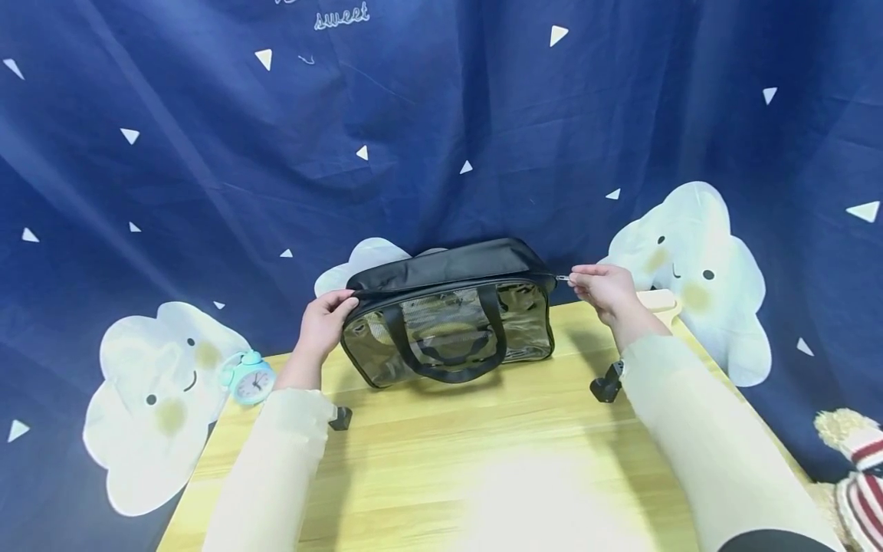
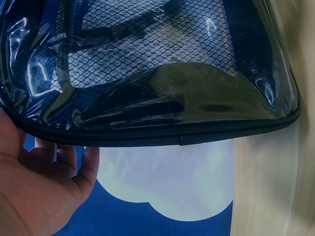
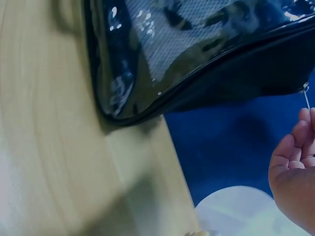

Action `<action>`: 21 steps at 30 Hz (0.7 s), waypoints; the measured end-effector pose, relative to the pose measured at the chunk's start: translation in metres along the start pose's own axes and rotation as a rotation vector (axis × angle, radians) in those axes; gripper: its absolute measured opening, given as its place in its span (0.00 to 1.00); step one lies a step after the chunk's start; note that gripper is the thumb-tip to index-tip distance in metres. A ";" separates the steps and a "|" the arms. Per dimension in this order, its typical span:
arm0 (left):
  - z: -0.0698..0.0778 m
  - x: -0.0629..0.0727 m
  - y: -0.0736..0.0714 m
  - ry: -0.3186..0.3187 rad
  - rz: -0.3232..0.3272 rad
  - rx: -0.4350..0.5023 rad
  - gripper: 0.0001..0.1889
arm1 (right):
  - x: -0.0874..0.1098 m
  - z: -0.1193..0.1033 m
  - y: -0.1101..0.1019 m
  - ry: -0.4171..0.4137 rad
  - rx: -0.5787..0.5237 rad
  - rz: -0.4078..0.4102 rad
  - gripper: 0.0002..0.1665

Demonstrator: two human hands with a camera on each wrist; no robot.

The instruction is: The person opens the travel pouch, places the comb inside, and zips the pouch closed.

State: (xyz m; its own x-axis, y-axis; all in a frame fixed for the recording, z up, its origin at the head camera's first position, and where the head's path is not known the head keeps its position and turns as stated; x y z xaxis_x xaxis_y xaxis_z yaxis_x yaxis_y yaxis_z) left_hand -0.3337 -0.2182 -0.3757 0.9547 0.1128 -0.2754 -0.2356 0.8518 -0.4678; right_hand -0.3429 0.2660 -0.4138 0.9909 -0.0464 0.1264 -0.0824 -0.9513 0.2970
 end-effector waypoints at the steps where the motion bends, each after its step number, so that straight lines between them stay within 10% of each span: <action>1: 0.000 0.000 0.000 0.001 0.001 0.002 0.12 | -0.001 0.002 -0.002 0.007 0.003 0.007 0.25; 14: 0.000 0.000 0.004 -0.006 -0.010 0.004 0.13 | -0.004 0.037 -0.016 0.029 0.192 0.013 0.25; 21: -0.001 -0.003 0.005 -0.018 -0.015 -0.004 0.13 | -0.006 0.036 -0.014 -0.002 0.386 0.081 0.08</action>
State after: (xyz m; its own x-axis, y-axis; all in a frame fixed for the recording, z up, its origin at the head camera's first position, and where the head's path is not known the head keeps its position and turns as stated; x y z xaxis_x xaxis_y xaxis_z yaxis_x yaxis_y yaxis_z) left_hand -0.3377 -0.2143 -0.3781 0.9613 0.1091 -0.2528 -0.2216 0.8517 -0.4749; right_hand -0.3437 0.2689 -0.4526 0.9830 -0.1264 0.1328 -0.1148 -0.9891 -0.0918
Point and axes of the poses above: each hand's wrist, its own x-axis away from the middle knuckle, its own y-axis out of the palm, z = x × y, the point moved 3 cm from there along -x, towards the middle knuckle, and after that the axes turned 1 degree about -y, right-handed, at the moved point
